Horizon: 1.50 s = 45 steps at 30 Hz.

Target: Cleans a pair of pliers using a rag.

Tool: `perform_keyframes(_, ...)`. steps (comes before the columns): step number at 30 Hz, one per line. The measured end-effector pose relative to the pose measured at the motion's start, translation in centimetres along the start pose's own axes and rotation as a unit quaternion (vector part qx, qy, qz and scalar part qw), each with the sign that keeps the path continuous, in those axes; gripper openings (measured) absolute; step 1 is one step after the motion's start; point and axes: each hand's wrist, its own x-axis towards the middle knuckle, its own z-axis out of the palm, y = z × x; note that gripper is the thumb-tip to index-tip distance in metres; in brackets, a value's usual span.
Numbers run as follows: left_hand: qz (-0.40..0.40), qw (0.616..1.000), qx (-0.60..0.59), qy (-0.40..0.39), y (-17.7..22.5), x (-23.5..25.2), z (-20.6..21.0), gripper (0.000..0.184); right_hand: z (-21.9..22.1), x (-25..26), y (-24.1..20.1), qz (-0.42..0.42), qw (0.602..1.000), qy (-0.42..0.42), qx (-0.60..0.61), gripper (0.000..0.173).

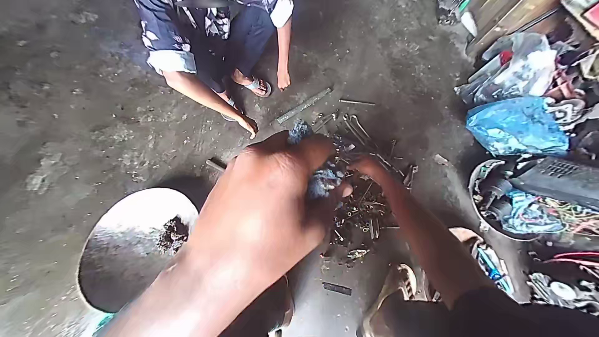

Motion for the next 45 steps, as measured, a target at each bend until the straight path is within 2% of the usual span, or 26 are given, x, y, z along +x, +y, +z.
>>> perform_keyframes(3,-0.011,1.000,-0.009,-0.017,0.6,0.2,0.3,0.030,-2.8,-3.1,2.8,-0.113,0.992,-0.019,0.058,0.028)
perform_keyframes(6,-0.012,0.999,-0.012,-0.027,1.1,0.3,0.5,0.030,-6.0,-7.2,3.2,-0.164,0.972,-0.063,0.158,0.021)
perform_keyframes(8,-0.009,0.999,-0.015,-0.028,1.6,0.5,0.5,0.028,-7.9,-9.9,3.2,-0.188,0.959,-0.062,0.201,0.019)
perform_keyframes(12,-0.009,0.999,-0.021,-0.036,2.8,0.8,0.9,0.028,-10.7,-13.0,4.1,-0.200,0.949,-0.039,0.242,0.013)
perform_keyframes(16,-0.005,0.998,-0.017,-0.053,4.1,1.1,1.7,0.028,-13.0,-16.4,3.2,-0.166,0.956,-0.018,0.243,0.014)
perform_keyframes(18,-0.004,0.998,-0.014,-0.063,4.7,1.2,1.9,0.028,-14.6,-17.2,2.2,-0.178,0.978,-0.002,0.110,0.017)
perform_keyframes(20,-0.012,0.997,-0.009,-0.079,5.1,1.2,2.0,0.028,-15.5,-18.2,0.6,-0.181,0.971,0.017,-0.155,0.017)
perform_keyframes(22,-0.013,0.996,-0.007,-0.088,5.4,1.4,2.3,0.026,-14.3,-19.4,-1.4,-0.110,0.911,0.029,-0.395,0.012)
perform_keyframes(24,-0.013,0.995,-0.003,-0.102,5.7,1.5,2.5,0.024,-11.5,-20.9,-2.8,-0.012,0.863,0.002,-0.505,0.013)
perform_keyframes(25,-0.012,0.994,-0.001,-0.104,5.8,1.6,2.6,0.024,-10.6,-20.9,-2.7,0.021,0.856,-0.006,-0.517,0.016)
perform_keyframes(29,-0.011,0.995,-0.008,-0.096,5.9,1.1,2.4,0.024,-10.4,-19.6,0.1,-0.002,0.878,-0.004,-0.479,0.019)
perform_keyframes(34,-0.007,0.993,0.005,-0.116,5.0,1.4,2.7,0.024,-10.6,-19.3,-0.1,-0.003,0.863,-0.061,-0.501,0.017)
perform_keyframes(36,-0.005,0.993,-0.018,-0.114,4.8,1.5,2.7,0.025,-11.8,-18.2,1.0,-0.026,0.875,-0.089,-0.476,0.022)
perform_keyframes(40,-0.045,0.987,-0.095,-0.120,4.5,1.9,1.7,0.039,-15.6,-19.6,2.2,-0.142,0.945,-0.106,-0.273,0.024)
perform_keyframes(45,-0.097,0.972,-0.184,-0.108,3.6,2.9,2.0,0.046,-18.4,-26.5,-1.2,-0.199,0.971,-0.068,-0.116,0.024)
